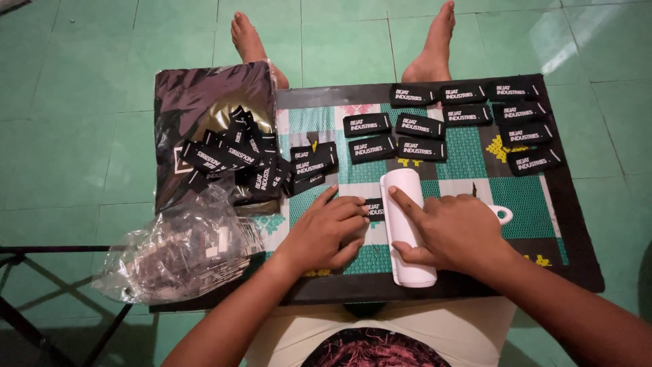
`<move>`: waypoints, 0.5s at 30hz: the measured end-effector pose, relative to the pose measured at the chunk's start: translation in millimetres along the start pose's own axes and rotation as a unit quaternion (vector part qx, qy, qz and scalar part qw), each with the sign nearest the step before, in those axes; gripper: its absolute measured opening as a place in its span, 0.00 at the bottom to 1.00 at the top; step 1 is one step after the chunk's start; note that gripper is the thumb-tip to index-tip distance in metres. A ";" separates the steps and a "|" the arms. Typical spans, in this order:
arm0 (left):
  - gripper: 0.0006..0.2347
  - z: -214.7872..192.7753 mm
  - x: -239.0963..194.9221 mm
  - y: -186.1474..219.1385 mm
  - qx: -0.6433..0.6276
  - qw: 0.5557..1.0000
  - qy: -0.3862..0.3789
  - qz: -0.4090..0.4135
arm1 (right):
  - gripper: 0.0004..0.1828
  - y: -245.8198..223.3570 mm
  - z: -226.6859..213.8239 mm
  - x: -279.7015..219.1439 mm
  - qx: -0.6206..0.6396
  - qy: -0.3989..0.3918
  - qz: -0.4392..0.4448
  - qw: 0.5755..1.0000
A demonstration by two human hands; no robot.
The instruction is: The person sits on the floor and folds small black rectangular tags on a low table. They use a white handheld roller to press the folded tags flat and then arrange them in rows on the table.
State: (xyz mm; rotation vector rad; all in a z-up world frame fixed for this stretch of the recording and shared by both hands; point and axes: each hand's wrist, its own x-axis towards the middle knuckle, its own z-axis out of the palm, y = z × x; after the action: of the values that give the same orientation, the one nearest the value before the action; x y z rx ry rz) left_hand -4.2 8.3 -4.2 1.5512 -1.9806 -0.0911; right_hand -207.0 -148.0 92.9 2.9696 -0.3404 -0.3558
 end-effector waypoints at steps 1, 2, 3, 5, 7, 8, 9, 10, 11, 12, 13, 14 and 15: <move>0.09 0.1 -0.1 -0.3 0.000 1.000 0.000 0.000 | 0.47 0.2 -1.5 -0.3 0.000 0.000 0.000 1.000; 0.09 0.2 -0.2 -0.6 0.000 1.000 0.000 0.001 | 0.47 0.4 -2.9 -0.5 0.003 -0.004 0.000 1.000; 0.09 0.4 -0.1 -0.8 -0.001 1.000 0.001 0.002 | 0.47 0.7 -4.4 -1.0 0.005 -0.007 0.000 1.000; 0.09 -0.2 0.1 0.2 0.003 1.000 0.001 0.001 | 0.47 0.7 -7.2 -1.6 0.005 -0.009 0.000 1.000; 0.09 -1.2 0.6 0.8 0.008 1.000 0.000 0.000 | 0.47 0.8 -7.4 -3.0 0.005 -0.010 0.001 1.000; 0.09 -1.8 0.9 0.9 0.008 1.000 0.000 0.001 | 0.47 0.9 -6.2 -4.0 -0.002 -0.006 0.003 1.000; 0.09 -2.2 0.9 1.4 0.008 1.000 0.000 0.000 | 0.48 0.8 -4.9 -5.3 -0.009 -0.003 0.004 1.000; 0.09 -2.3 0.9 1.3 0.008 1.000 0.000 0.000 | 0.48 1.3 -6.1 -5.0 -0.009 -0.003 0.004 1.000; 0.09 -2.2 1.0 1.2 0.005 1.000 -0.002 0.001 | 0.47 1.9 -7.3 -4.8 -0.004 -0.007 0.003 1.000; 0.09 -2.2 1.0 1.2 0.002 1.000 -0.003 0.001 | 0.47 2.5 -8.6 -4.6 0.000 -0.012 0.001 1.000; 0.09 -2.7 1.2 1.4 0.002 1.000 -0.003 0.001 | 0.47 2.8 -9.0 -5.1 0.000 -0.011 0.001 1.000; 0.09 -3.4 1.5 1.7 0.001 1.000 -0.002 0.002 | 0.47 3.0 -9.4 -5.7 0.006 -0.010 0.001 1.000; 0.09 -4.2 1.7 1.7 0.000 1.000 -0.001 0.004 | 0.47 3.3 -9.8 -6.0 0.011 -0.008 0.001 1.000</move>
State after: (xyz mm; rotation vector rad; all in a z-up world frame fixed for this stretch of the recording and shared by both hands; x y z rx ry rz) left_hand -3.7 8.6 0.6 1.5436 -1.9884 -0.0878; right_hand -210.9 -148.7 104.2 2.9894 -0.3503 -0.3773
